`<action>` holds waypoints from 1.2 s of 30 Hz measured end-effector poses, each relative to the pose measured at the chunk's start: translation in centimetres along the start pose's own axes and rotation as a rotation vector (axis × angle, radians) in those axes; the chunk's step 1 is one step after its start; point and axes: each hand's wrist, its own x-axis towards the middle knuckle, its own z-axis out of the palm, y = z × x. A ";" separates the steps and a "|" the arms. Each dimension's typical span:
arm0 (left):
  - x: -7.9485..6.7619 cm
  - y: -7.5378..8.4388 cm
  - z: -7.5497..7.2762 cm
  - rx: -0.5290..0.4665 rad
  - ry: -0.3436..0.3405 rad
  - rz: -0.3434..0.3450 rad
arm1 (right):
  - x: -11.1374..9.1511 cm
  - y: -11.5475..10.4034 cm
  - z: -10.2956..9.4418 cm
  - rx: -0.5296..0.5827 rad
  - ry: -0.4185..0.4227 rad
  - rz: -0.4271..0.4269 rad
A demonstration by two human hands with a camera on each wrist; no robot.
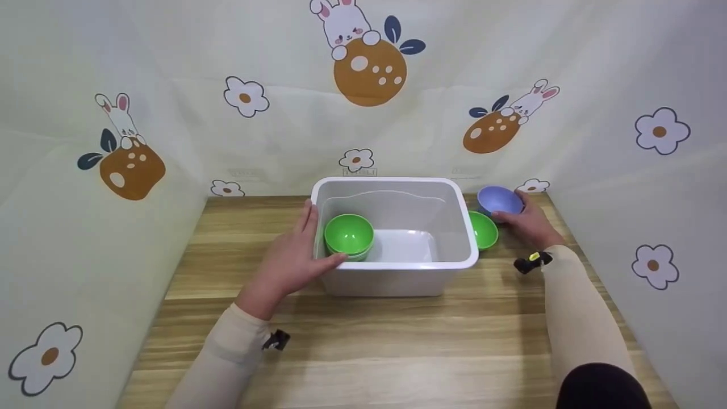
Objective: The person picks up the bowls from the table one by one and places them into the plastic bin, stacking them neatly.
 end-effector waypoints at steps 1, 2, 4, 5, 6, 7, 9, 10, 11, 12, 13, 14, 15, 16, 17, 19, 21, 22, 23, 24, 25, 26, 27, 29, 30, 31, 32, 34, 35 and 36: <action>0.0 0.0 0.0 -0.001 -0.002 -0.002 | -0.1 0.0 0.0 0.004 0.013 -0.004; 0.0 0.0 0.0 -0.003 -0.005 -0.004 | -0.2 0.0 0.0 0.007 0.023 -0.010; 0.0 0.0 0.0 -0.005 -0.006 -0.004 | -0.4 -0.2 0.0 0.014 0.041 -0.018; 0.0 0.1 0.0 -0.006 -0.008 -0.004 | -0.6 -0.3 0.0 0.018 0.049 -0.020; 0.0 0.1 0.0 -0.006 -0.008 -0.004 | -0.7 -0.3 0.0 0.021 0.056 -0.022; 0.0 0.1 0.0 -0.005 -0.009 -0.004 | -0.9 -0.4 0.0 0.024 0.061 -0.022; 0.0 0.1 0.0 -0.004 -0.010 -0.004 | -1.2 -0.7 -0.1 0.026 0.068 -0.022; -0.1 0.1 0.0 -0.005 -0.011 -0.005 | -1.3 -0.8 -0.1 0.023 0.072 -0.023; -0.1 0.1 0.0 -0.005 -0.012 -0.005 | -1.5 -0.8 -0.1 0.023 0.076 -0.025; -0.1 0.1 0.0 -0.006 -0.012 -0.005 | -1.6 -0.9 -0.1 0.025 0.080 -0.028; -0.1 0.1 0.0 -0.006 -0.012 -0.006 | -1.7 -1.0 -0.1 0.025 0.083 -0.030; -0.1 0.1 0.0 -0.006 -0.012 -0.005 | -1.9 -1.0 -0.1 0.022 0.088 -0.035; -0.1 0.1 0.0 -0.006 -0.011 -0.004 | -2.0 -1.1 -0.1 0.019 0.094 -0.041; 0.0 0.1 0.0 -0.006 -0.010 -0.003 | -2.0 -1.1 -0.2 0.020 0.101 -0.048; 0.0 0.1 0.0 -0.005 -0.010 -0.003 | -2.1 -1.2 -0.2 0.025 0.107 -0.055; 0.0 0.2 0.0 -0.007 -0.006 -0.001 | -2.3 -1.4 -0.3 0.027 0.120 -0.073; -0.1 0.2 -0.1 -0.007 -0.002 0.000 | -2.6 -1.6 -0.3 0.031 0.133 -0.092; -0.1 0.2 -0.1 -0.008 -0.001 0.000 | -2.7 -1.7 -0.4 0.034 0.137 -0.097; -0.1 0.2 -0.1 -0.009 0.001 0.001 | -2.9 -1.8 -0.4 0.036 0.140 -0.101; -0.1 0.2 -0.1 -0.011 0.002 0.002 | -3.0 -2.0 -0.4 0.040 0.141 -0.106; -0.1 0.3 -0.1 -0.014 0.001 0.000 | -3.1 -2.1 -0.4 0.037 0.143 -0.105; -0.1 0.3 -0.1 -0.015 -0.001 -0.002 | -3.3 -2.2 -0.4 0.038 0.145 -0.106; -0.1 0.3 -0.1 -0.017 -0.002 -0.004 | -3.4 -2.3 -0.4 0.041 0.144 -0.108; -0.1 0.3 -0.1 -0.024 -0.005 -0.007 | -3.7 -2.6 -0.5 0.045 0.144 -0.112; -0.1 0.4 -0.1 -0.028 -0.007 -0.009 | -3.8 -2.8 -0.5 0.043 0.144 -0.115; -0.1 0.4 -0.1 -0.031 -0.008 -0.010 | -3.9 -3.0 -0.5 0.038 0.143 -0.115; -0.1 0.4 -0.1 -0.032 -0.009 -0.010 | -4.1 -3.2 -0.5 0.035 0.141 -0.115; -0.1 0.4 -0.1 -0.035 -0.008 -0.011 | -4.4 -3.7 -0.6 0.026 0.139 -0.112; -0.1 0.4 -0.1 -0.036 -0.007 -0.011 | -4.5 -3.9 -0.7 0.019 0.138 -0.108; -0.1 0.4 -0.1 -0.036 -0.005 -0.010 | -4.6 -4.2 -0.7 0.014 0.135 -0.101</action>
